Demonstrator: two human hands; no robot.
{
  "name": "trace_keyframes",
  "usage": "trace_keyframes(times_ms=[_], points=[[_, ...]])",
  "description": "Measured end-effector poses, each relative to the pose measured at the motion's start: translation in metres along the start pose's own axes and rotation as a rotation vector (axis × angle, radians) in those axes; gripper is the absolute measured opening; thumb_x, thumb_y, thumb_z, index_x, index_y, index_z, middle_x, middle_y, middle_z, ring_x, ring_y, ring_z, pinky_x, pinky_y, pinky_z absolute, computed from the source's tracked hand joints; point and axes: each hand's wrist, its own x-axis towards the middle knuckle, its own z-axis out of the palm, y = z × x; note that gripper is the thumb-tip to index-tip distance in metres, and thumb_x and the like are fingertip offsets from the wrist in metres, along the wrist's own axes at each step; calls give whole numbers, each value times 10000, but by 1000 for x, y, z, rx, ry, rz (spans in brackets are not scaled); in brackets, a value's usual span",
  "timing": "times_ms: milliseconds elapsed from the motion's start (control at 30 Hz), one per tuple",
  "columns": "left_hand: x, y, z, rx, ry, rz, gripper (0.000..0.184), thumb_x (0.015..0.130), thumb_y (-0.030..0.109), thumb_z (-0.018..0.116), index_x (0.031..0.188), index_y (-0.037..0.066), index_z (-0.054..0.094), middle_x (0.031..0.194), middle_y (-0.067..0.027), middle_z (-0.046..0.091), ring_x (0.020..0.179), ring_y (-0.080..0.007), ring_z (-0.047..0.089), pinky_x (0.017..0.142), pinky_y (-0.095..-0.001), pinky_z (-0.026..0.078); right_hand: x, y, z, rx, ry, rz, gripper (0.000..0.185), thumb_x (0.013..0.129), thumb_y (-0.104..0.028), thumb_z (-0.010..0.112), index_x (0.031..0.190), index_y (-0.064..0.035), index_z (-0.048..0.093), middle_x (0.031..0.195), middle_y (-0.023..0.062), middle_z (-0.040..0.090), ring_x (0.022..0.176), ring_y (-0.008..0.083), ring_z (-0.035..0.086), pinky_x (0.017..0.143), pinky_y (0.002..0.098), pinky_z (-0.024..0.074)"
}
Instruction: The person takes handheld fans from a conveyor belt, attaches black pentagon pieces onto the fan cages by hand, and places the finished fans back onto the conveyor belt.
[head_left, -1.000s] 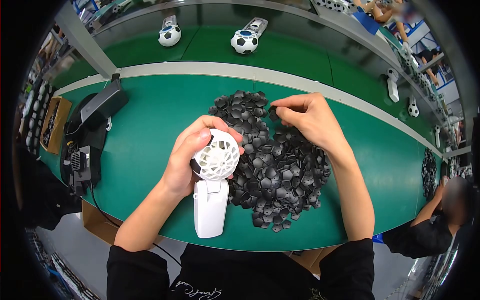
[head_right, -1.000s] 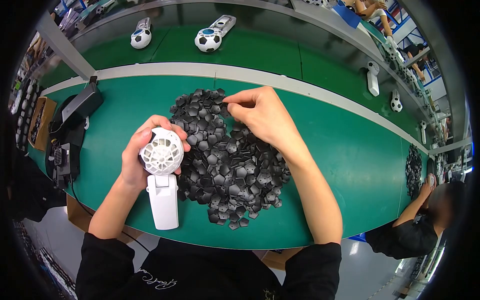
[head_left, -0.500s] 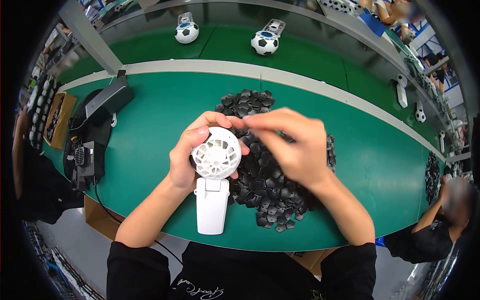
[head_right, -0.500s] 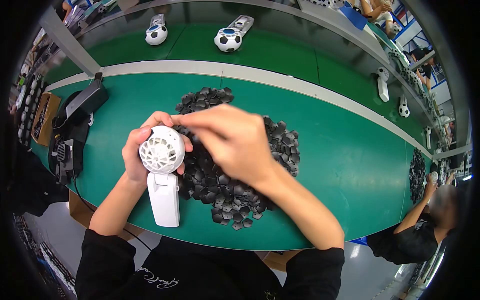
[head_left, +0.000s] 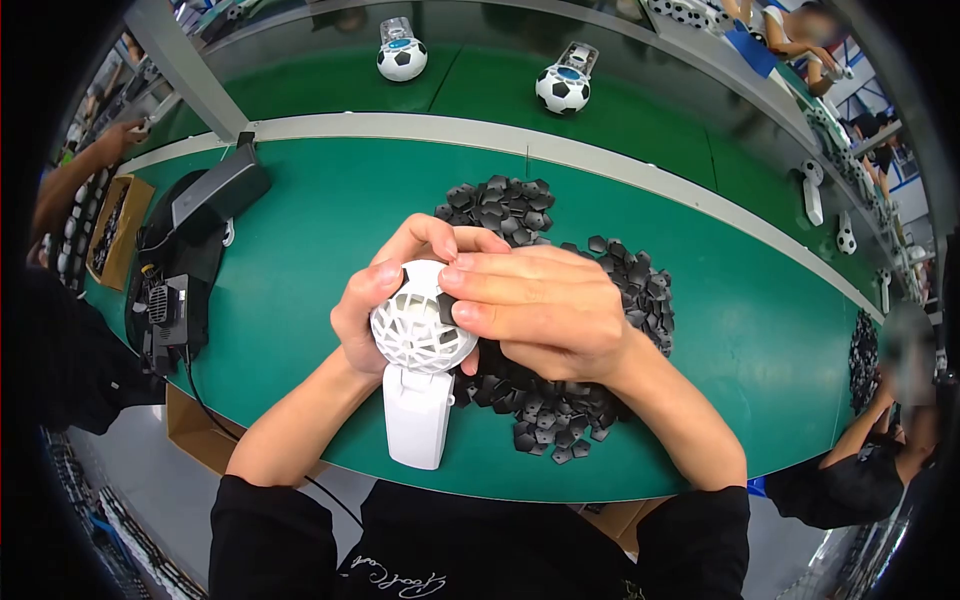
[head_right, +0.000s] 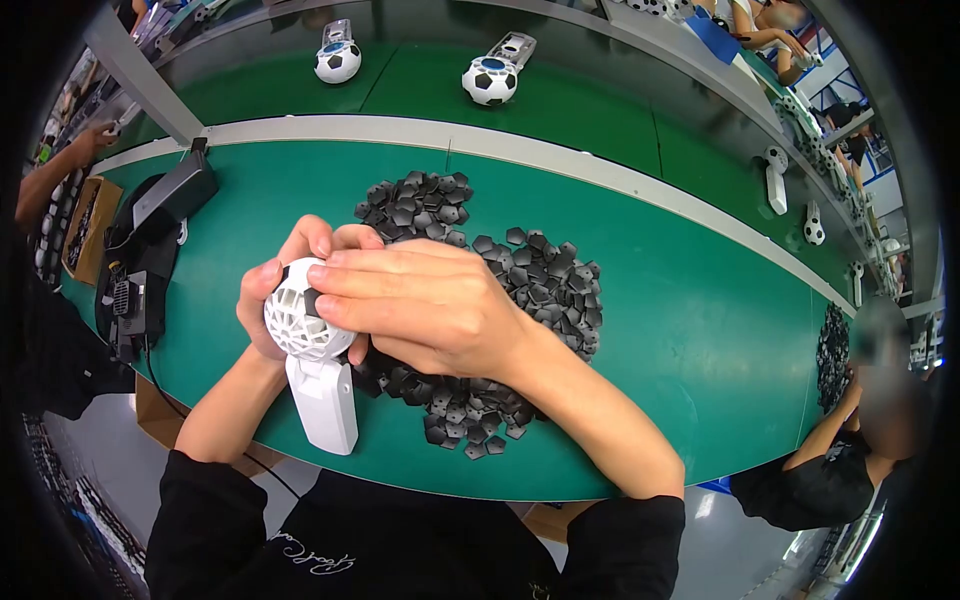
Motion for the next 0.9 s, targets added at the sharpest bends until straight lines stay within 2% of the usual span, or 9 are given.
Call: trace_keyframes(times_ms=[167, 267, 300, 400, 533, 700, 800, 867, 900], points=[[0, 6, 5, 103, -46, 32, 484, 810, 384, 513, 1090, 1, 416, 1212, -288, 385, 777, -329, 622, 528, -374, 589, 2, 6, 2, -47, -7, -21, 333, 625, 89, 583, 933, -16, 657, 1006, 163, 660, 973, 294, 636, 784, 353, 505], [-3, 13, -2, 227, -90, 95, 480, 823, 395, 494, 1081, -7, 449, 1198, -297, 410, 863, -331, 607, 644, -374, 576, 0, 3, 11, 9, 25, 24, 333, 620, 73, 591, 933, -19, 659, 1014, 165, 658, 979, 294, 633, 818, 367, 493], [-3, 15, -5, 226, -92, 94, 480, 823, 395, 494, 1081, -7, 449, 1198, -297, 410, 863, -331, 607, 644, -374, 576, 0, 3, 13, 37, 41, 43, 333, 617, 65, 595, 932, -21, 660, 1018, 165, 657, 981, 294, 632, 834, 374, 487], [-6, 17, -13, 331, -56, 124, 465, 838, 401, 473, 1056, -10, 488, 1169, -297, 447, 954, -337, 575, 775, -372, 527, 3, 10, 16, 6, 2, -6, 319, 623, 44, 604, 929, -21, 661, 1023, 170, 654, 989, 295, 628, 864, 388, 471], [-3, 20, -13, 341, -110, 150, 473, 847, 403, 457, 1064, -15, 497, 1175, -290, 454, 1012, -337, 544, 829, -372, 486, 4, 12, 17, -11, -9, -17, 310, 625, 19, 620, 929, -21, 666, 1034, 172, 650, 1004, 291, 621, 900, 399, 450], [-1, 22, -14, 388, -74, 215, 469, 838, 401, 479, 1008, -31, 546, 1122, -274, 501, 977, -314, 562, 803, -355, 491, 2, 13, 18, 0, 11, 61, 306, 634, -12, 646, 937, -41, 681, 1003, 148, 663, 940, 274, 636, 868, 397, 464], [2, 39, -21, 1110, -215, 368, 481, 839, 445, 508, 867, -34, 549, 999, -222, 508, 807, -302, 604, 621, -359, 539, 3, 18, -9, -129, -130, 75, 265, 680, -44, 640, 941, -43, 683, 961, 139, 669, 879, 264, 636, 824, 382, 475], [5, 43, -22, 1080, -169, 342, 492, 834, 454, 518, 835, -37, 557, 967, -207, 514, 790, -295, 605, 621, -361, 530, 7, 25, -17, -163, -201, 110, 246, 703, -59, 636, 944, -44, 685, 939, 134, 671, 848, 259, 636, 802, 375, 480], [1, 42, -20, 1055, -96, 301, 505, 828, 463, 528, 802, -40, 565, 934, -191, 520, 773, -288, 606, 621, -362, 521, 10, 28, -26, -113, -122, 454, 219, 739, -91, 623, 943, -37, 680, 909, 133, 668, 822, 255, 628, 778, 361, 479]])
